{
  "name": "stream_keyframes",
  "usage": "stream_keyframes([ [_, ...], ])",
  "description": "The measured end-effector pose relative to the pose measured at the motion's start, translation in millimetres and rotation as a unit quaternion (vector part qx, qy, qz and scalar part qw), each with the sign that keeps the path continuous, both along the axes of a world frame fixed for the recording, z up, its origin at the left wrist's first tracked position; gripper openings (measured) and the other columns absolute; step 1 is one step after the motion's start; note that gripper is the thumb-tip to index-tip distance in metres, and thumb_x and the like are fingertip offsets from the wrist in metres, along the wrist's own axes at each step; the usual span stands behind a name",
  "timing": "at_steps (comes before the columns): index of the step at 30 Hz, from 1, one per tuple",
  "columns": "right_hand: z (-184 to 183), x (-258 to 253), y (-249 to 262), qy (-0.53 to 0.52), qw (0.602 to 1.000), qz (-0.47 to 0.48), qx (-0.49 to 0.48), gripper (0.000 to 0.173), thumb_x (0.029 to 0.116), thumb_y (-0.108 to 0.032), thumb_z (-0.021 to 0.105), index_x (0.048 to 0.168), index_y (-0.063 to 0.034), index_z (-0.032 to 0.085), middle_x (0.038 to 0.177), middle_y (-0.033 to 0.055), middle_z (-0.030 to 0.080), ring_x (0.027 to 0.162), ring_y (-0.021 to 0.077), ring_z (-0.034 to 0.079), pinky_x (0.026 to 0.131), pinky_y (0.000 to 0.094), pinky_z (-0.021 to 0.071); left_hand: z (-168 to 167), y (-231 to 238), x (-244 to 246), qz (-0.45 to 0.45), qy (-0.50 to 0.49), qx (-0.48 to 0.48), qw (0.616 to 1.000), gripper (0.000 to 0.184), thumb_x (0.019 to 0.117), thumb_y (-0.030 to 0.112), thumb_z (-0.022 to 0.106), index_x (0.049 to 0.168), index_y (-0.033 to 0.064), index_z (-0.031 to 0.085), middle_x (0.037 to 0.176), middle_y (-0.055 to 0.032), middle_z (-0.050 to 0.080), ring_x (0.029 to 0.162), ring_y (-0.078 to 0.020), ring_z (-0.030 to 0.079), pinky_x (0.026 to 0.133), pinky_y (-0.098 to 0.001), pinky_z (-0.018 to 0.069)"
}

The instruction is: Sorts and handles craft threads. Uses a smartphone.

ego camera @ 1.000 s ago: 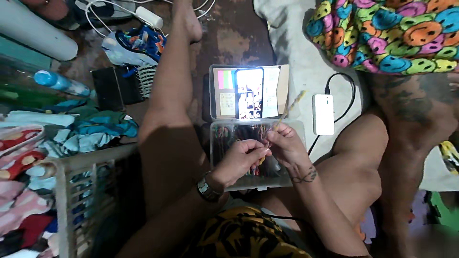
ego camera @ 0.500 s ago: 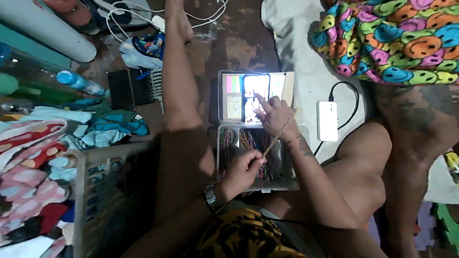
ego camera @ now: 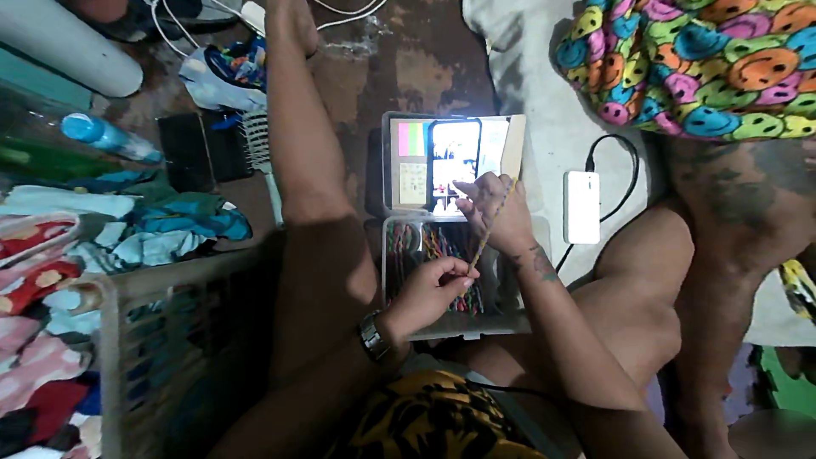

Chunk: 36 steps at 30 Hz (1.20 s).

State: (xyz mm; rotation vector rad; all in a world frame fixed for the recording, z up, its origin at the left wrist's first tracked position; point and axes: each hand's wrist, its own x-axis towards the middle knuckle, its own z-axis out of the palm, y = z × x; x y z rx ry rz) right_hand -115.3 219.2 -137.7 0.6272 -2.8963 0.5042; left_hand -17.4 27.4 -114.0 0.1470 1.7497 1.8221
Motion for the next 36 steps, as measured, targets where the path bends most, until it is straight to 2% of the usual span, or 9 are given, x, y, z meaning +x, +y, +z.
stream_keyframes([
  [3,8,12,3,-0.029,0.988,-0.014,-0.151,0.043,0.1059,-0.033,0.042,0.12,-0.006,0.073,0.106,0.0161,0.066,0.099,0.0321,0.062,0.09,0.0532,0.0468,1,1,-2,0.011,-0.035,0.027,0.999,0.015,0.0994,0.007,0.06,0.111,0.0027,0.067,0.111,-0.0011,0.067,0.086,-0.0008,0.061,0.076,-0.0184,0.0516],
  [5,16,26,7,-0.086,0.953,-0.001,-0.29,0.04,0.1063,-0.023,0.04,0.113,-0.0006,0.072,0.103,0.0088,0.066,0.093,0.0148,0.061,0.083,0.0334,0.0516,1,-1,-4,0.032,-0.067,0.061,0.995,0.013,0.1002,0.006,0.058,0.11,0.0029,0.067,0.108,-0.0001,0.067,0.082,-0.0013,0.061,0.074,-0.0186,0.052],
  [9,26,53,16,-0.351,0.807,0.05,-0.473,0.039,0.1029,-0.03,0.051,0.131,-0.0071,0.066,0.121,-0.0008,0.069,0.1,0.0057,0.064,0.088,0.0277,0.0546,3,-2,-9,0.055,-0.149,0.14,0.977,0.012,0.1017,0.003,0.053,0.106,0.0042,0.065,0.096,0.0026,0.065,0.077,-0.0031,0.061,0.074,-0.0202,0.0537],
  [14,21,67,5,-0.374,0.701,-0.003,-0.607,0.012,0.094,-0.01,0.067,0.092,-0.0156,0.077,0.094,-0.0046,0.076,0.084,0.0022,0.069,0.078,0.0215,0.0574,3,3,-10,0.041,-0.173,0.141,0.974,0.01,0.101,0.003,0.055,0.102,0.0061,0.065,0.091,0.0035,0.066,0.074,-0.0023,0.061,0.072,-0.0188,0.054],
  [19,16,75,-8,-0.349,0.629,-0.033,-0.694,0.008,0.0838,-0.012,0.079,0.082,-0.0183,0.075,0.077,-0.0044,0.071,0.069,0.0022,0.065,0.067,0.0206,0.0559,7,0,-7,0.025,-0.021,0.017,0.999,0.01,0.1001,0.011,0.062,0.102,0.0034,0.068,0.092,0.0051,0.066,0.078,0.0019,0.062,0.075,-0.0168,0.0536],
  [22,17,82,-21,-0.353,0.63,-0.059,-0.689,0.015,0.0853,-0.004,0.075,0.078,-0.0162,0.069,0.072,-0.0053,0.068,0.065,0.0017,0.063,0.064,0.0201,0.0549,7,-3,6,0.018,0.096,-0.084,0.992,0.019,0.1007,0.016,0.061,0.102,-0.0003,0.07,0.097,-0.0037,0.068,0.084,-0.0005,0.061,0.078,-0.0173,0.0512],
  [25,17,93,-35,-0.388,0.661,-0.101,-0.635,0.017,0.0871,-0.002,0.071,0.078,-0.0129,0.062,0.068,-0.0062,0.063,0.062,0.0022,0.06,0.063,0.0206,0.0529,11,-10,27,0.01,0.177,-0.199,0.964,0.022,0.1001,0.017,0.059,0.098,-0.0018,0.071,0.095,-0.0135,0.068,0.086,-0.0151,0.065,0.079,-0.0281,0.054],
  [29,14,106,-52,-0.46,0.716,-0.135,-0.507,0.017,0.091,-0.008,0.072,0.084,-0.0086,0.057,0.069,-0.0057,0.057,0.06,0.0029,0.055,0.06,0.0203,0.0494,16,-18,52,-0.035,0.139,-0.318,0.937,0.025,0.1021,0.016,0.054,0.099,-0.0046,0.069,0.102,-0.0196,0.068,0.089,-0.0283,0.068,0.082,-0.0419,0.0564],
  [36,9,99,-77,-0.57,0.706,-0.144,-0.394,0.018,0.0984,-0.017,0.069,0.098,-0.0018,0.059,0.075,-0.0008,0.059,0.057,0.0038,0.054,0.057,0.0192,0.0486,31,-19,62,-0.079,0.106,-0.511,0.849,0.033,0.1051,0.022,0.049,0.113,-0.0025,0.07,0.114,-0.022,0.068,0.104,-0.0374,0.069,0.087,-0.0528,0.0547],
])
